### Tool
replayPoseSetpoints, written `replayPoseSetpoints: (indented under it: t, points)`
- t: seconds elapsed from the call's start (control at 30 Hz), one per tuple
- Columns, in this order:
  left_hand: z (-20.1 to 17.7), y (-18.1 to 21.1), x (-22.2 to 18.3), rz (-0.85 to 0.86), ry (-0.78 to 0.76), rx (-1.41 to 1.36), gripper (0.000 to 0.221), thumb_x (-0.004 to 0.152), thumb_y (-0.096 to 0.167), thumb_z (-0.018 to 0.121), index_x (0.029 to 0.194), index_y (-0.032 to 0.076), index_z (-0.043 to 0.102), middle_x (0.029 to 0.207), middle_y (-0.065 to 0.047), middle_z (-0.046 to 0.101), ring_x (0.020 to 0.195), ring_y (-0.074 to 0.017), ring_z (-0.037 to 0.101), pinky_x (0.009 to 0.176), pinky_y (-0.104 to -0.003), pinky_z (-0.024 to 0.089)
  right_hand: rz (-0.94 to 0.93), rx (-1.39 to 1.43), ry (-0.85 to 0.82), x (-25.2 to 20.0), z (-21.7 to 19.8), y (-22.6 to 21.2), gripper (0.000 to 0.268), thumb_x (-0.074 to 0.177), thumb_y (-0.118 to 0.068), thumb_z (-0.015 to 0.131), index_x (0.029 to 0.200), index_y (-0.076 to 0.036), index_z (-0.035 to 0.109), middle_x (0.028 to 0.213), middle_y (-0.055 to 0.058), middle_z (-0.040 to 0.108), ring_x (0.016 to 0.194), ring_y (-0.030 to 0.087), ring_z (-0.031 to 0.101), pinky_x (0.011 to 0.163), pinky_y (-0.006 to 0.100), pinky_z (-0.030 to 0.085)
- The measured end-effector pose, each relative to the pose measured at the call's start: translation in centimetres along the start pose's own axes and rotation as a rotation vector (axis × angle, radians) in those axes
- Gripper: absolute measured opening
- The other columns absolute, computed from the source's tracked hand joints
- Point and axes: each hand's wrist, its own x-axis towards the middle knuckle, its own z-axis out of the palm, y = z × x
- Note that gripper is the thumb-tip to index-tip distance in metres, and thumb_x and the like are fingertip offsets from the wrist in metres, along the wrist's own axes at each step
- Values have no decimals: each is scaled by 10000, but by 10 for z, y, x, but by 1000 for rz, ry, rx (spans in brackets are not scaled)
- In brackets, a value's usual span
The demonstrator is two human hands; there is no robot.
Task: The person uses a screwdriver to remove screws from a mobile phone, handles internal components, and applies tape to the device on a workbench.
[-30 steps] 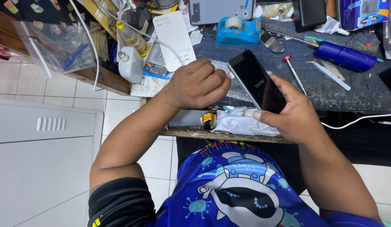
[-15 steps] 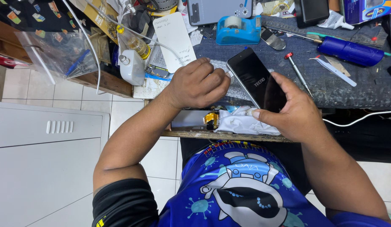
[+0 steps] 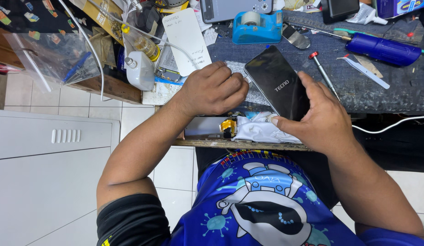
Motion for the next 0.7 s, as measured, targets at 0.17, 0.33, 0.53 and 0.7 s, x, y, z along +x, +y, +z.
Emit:
replayPoseSetpoints:
  t: [0.17,0.33,0.53,0.7]
  points:
    - [4,2,0,-9,20,4,160,870,136,753,998,79,676,911,-17,568,849,-171,610,817,-305,562,-31,-101,23,-1,-2,-8,1102,630,-440,926,1498,54,460,1268,266,625,1101,397,673,884,465,549]
    - [6,2,-4,-29,-18,-4,174,892,123,757,1024,80,652,954,-20,601,839,-162,597,772,-296,533,61,-132,-29,2,-1,-6,1124,614,-436,919,1512,38,435,1237,243,608,1087,410,661,870,497,547]
    - [6,11,-10,-80,23,-70,224,863,99,766,1054,57,656,966,-38,614,814,-178,580,750,-310,520,-177,-289,4,34,17,28,1054,664,-413,902,1508,48,469,1262,262,588,1167,453,577,992,524,499]
    - [3,19,-14,-68,111,-107,208,884,54,777,1061,52,668,973,-37,616,823,-181,586,789,-324,543,-364,-507,78,41,17,36,921,614,-487,919,1331,16,634,1309,242,604,1090,418,576,898,503,510]
